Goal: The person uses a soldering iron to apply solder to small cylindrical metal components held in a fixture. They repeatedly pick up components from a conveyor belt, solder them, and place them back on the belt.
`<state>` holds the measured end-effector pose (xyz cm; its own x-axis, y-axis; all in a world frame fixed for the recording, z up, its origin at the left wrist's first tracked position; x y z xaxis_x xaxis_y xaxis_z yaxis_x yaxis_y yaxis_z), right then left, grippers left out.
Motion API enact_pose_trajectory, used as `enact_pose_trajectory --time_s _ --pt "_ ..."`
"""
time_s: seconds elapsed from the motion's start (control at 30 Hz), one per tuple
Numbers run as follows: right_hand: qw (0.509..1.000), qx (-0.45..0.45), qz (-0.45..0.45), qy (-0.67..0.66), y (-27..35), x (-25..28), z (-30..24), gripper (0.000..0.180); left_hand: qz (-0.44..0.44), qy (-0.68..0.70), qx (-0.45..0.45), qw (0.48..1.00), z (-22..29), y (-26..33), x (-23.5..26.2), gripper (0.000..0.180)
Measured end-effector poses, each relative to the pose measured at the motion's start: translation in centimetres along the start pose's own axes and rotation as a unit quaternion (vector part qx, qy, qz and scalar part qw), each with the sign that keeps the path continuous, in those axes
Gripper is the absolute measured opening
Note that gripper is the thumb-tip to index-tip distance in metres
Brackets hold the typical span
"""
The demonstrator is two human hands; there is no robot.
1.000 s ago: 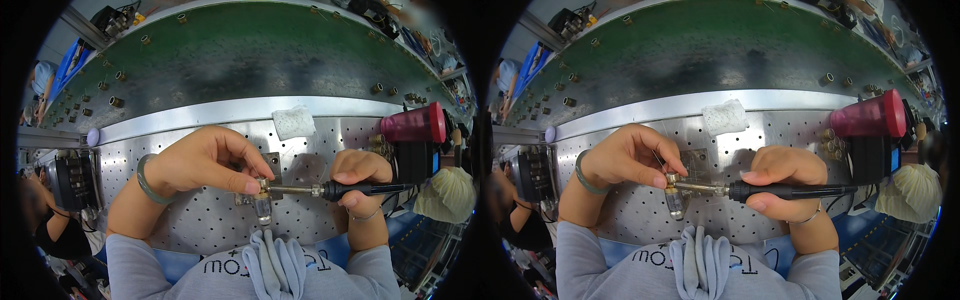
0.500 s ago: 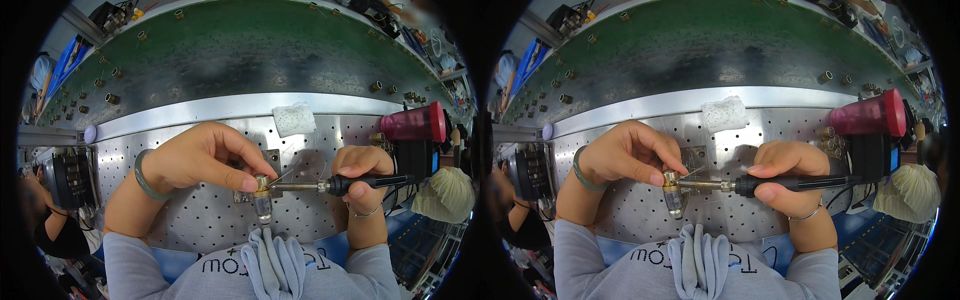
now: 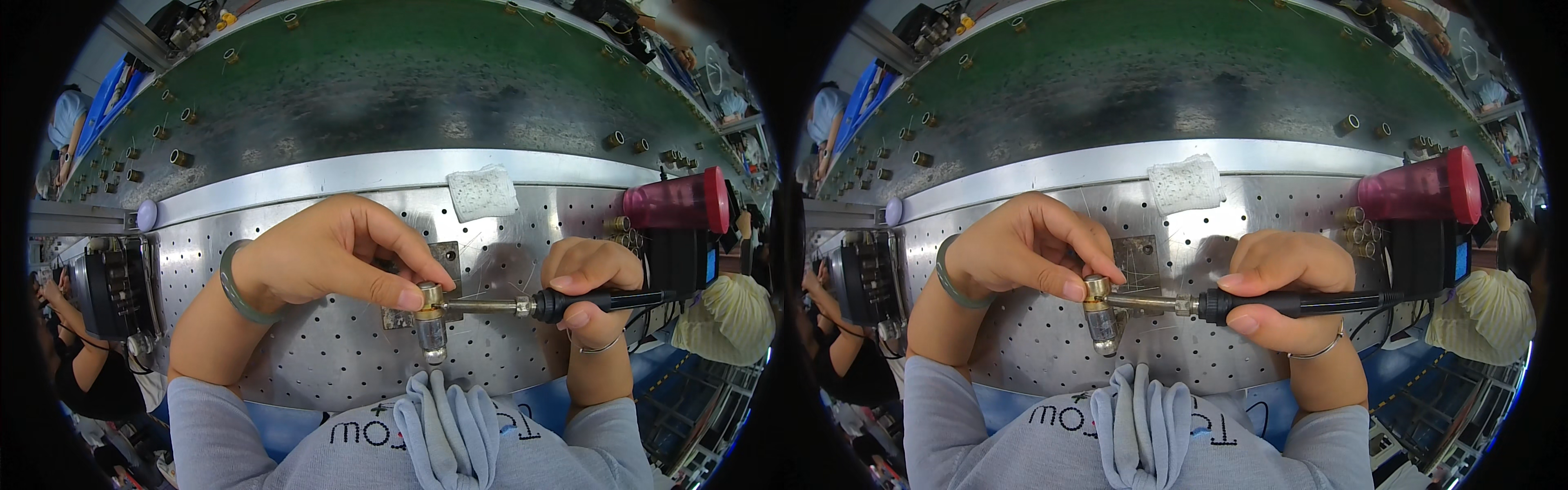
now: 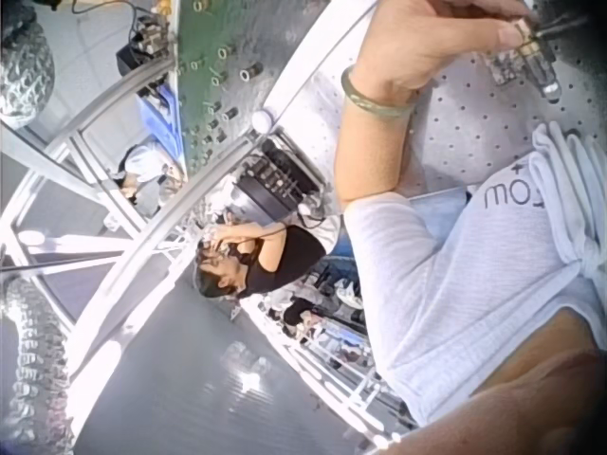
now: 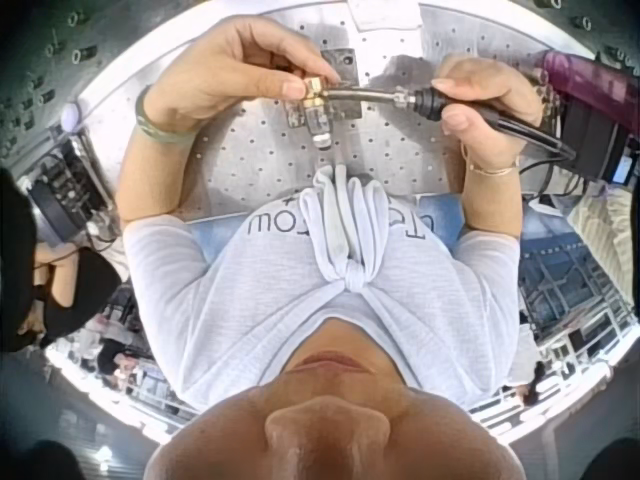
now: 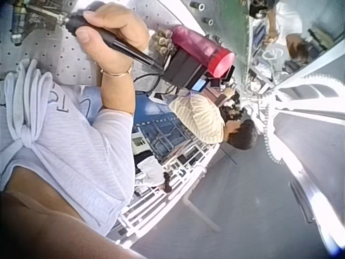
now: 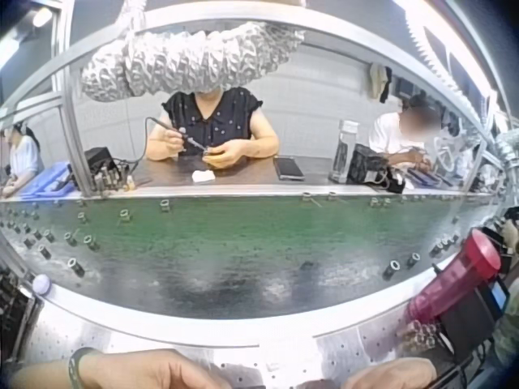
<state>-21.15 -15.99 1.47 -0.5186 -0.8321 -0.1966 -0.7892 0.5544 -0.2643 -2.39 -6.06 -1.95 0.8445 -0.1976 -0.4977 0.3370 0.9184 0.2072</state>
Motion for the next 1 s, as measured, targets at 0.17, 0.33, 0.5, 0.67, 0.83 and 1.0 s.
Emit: enact_pose_trajectory --time_s 0.17,0.33,0.5,0.67,0.83,1.0 --pt "0.999 0.020 -0.028 0.020 -0.2 -0.1 -0.2 0.022 0.002 -0.004 0.000 1.000 0.1 0.0 0.0 0.028" --pt "0.997 0.035 -0.041 0.062 -0.4 -0.2 -0.8 0.022 0.002 -0.007 0.003 1.000 0.0 0.0 0.0 0.029" --pt "0.993 0.057 -0.058 0.083 -0.4 -0.3 -1.1 0.024 0.009 -0.017 0.007 1.000 0.1 0.2 -0.2 0.029" --pt "0.997 0.053 -0.040 0.050 -0.3 0.2 -1.0 0.026 0.016 -0.022 -0.002 1.000 0.3 0.3 -0.3 0.028" --pt "0.996 0.058 -0.042 0.062 -0.4 0.1 -1.0 0.026 0.022 -0.020 0.002 1.000 0.3 0.3 -0.4 0.028" --pt "0.994 0.060 -0.053 0.072 -0.5 -0.1 -1.0 0.026 0.025 -0.021 -0.002 0.999 0.3 0.3 -0.3 0.029"
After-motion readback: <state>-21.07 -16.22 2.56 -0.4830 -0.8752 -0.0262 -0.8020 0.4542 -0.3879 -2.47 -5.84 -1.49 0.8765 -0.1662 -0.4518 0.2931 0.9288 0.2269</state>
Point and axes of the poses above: each hand's wrist, its own y-axis away from the middle knuckle, its own x-axis out of the back of the hand, z = x × y, the point moved 6 cm from there along -y, towards the middle knuckle, and after that the axes turned 7 degrees about -x, right-handed, at the moved point
